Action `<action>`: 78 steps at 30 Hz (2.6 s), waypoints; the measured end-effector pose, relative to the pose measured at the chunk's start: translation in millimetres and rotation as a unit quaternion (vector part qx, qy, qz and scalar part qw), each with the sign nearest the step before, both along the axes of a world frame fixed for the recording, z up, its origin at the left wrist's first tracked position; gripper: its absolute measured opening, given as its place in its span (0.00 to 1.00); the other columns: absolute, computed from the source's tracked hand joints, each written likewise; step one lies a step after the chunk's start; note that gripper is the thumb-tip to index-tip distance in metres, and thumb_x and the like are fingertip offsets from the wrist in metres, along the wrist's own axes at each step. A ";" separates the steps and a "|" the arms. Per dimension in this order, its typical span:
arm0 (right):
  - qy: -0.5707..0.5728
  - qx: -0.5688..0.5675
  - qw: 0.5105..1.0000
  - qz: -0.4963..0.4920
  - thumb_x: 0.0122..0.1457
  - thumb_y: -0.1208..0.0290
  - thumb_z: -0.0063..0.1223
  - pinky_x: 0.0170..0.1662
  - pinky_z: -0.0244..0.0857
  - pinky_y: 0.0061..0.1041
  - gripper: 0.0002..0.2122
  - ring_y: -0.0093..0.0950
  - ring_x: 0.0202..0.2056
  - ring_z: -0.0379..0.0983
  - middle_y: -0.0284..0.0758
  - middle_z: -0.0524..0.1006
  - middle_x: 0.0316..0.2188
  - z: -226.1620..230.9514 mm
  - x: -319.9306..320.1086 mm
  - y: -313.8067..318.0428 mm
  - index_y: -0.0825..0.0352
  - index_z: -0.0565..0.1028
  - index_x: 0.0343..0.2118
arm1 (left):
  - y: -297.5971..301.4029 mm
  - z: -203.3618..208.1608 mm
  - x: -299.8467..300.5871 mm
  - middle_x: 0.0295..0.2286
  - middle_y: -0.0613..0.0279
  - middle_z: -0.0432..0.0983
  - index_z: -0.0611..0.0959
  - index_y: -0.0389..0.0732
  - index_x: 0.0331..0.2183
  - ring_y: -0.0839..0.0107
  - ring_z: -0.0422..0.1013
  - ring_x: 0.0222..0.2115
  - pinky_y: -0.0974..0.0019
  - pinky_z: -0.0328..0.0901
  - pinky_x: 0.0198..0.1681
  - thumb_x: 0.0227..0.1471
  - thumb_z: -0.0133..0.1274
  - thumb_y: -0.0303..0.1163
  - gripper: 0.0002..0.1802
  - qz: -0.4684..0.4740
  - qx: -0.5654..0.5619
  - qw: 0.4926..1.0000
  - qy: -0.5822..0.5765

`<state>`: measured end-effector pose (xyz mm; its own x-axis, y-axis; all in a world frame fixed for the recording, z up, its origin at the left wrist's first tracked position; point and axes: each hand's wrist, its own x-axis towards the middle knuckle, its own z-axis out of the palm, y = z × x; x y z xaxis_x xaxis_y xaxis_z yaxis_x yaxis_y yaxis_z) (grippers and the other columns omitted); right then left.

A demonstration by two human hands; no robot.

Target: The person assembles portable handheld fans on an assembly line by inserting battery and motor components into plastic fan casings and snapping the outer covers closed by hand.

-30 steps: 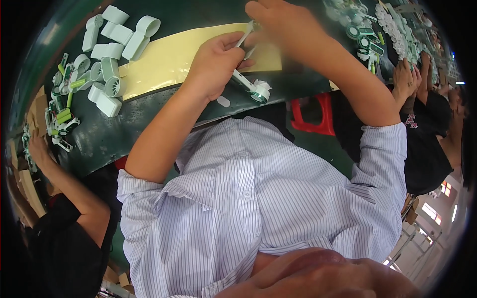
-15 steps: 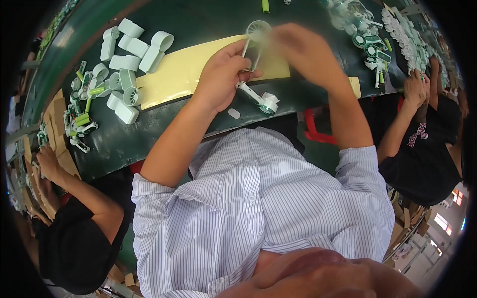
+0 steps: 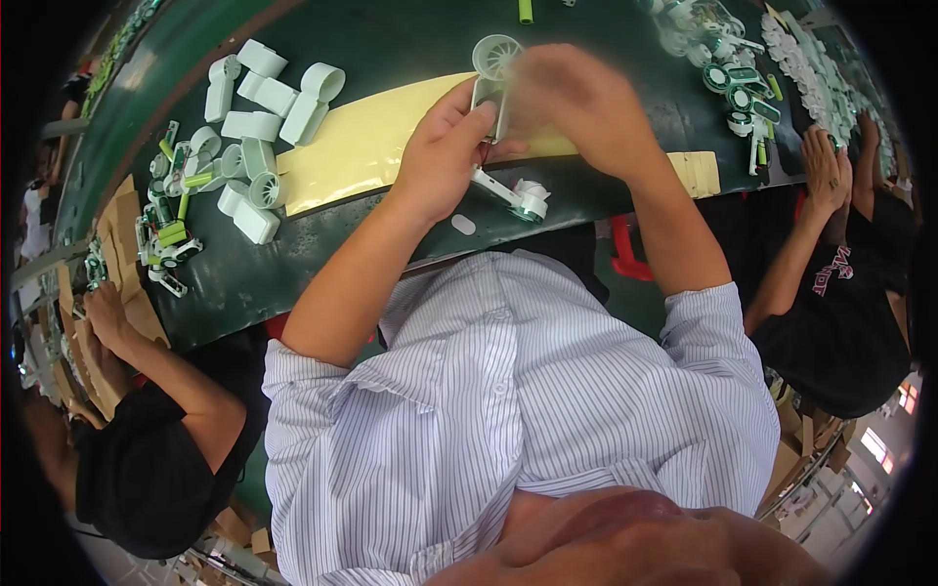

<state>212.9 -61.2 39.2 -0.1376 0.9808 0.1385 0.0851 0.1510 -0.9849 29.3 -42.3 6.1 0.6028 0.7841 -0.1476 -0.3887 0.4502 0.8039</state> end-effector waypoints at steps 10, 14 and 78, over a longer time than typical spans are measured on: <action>-0.070 0.068 0.995 -0.012 0.57 0.77 0.54 0.41 0.69 0.17 0.12 0.18 0.36 0.74 0.32 0.77 0.35 -18.1 -1.4 5.4 0.68 0.74 0.45 | -0.1 -6.1 4.0 0.40 0.56 0.72 0.63 0.32 0.54 0.72 0.73 0.36 0.67 0.72 0.43 0.60 0.42 0.26 0.21 0.047 0.093 0.990 0.092; -0.021 0.039 0.999 -0.003 0.57 0.77 0.53 0.41 0.69 0.18 0.12 0.17 0.36 0.73 0.31 0.76 0.34 -24.4 -5.6 8.1 0.69 0.73 0.44 | -0.6 -9.3 3.9 0.39 0.55 0.72 0.60 0.30 0.53 0.73 0.73 0.33 0.67 0.73 0.39 0.58 0.42 0.23 0.21 0.075 0.108 0.981 0.140; 0.169 -0.132 0.977 0.002 0.61 0.72 0.49 0.48 0.68 0.24 0.15 0.23 0.41 0.73 0.35 0.77 0.40 -18.7 -15.9 -13.9 0.71 0.73 0.49 | 6.7 34.0 -33.0 0.42 0.60 0.76 0.77 0.36 0.45 0.70 0.71 0.44 0.64 0.65 0.49 0.47 0.61 0.26 0.21 0.032 0.315 0.917 0.243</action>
<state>197.0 -75.1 20.5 -0.1315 0.9880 -0.0814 -0.2515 -0.1127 -0.9613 -3.8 -35.6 40.1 0.5349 0.8380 0.1078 0.0738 -0.1735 0.9821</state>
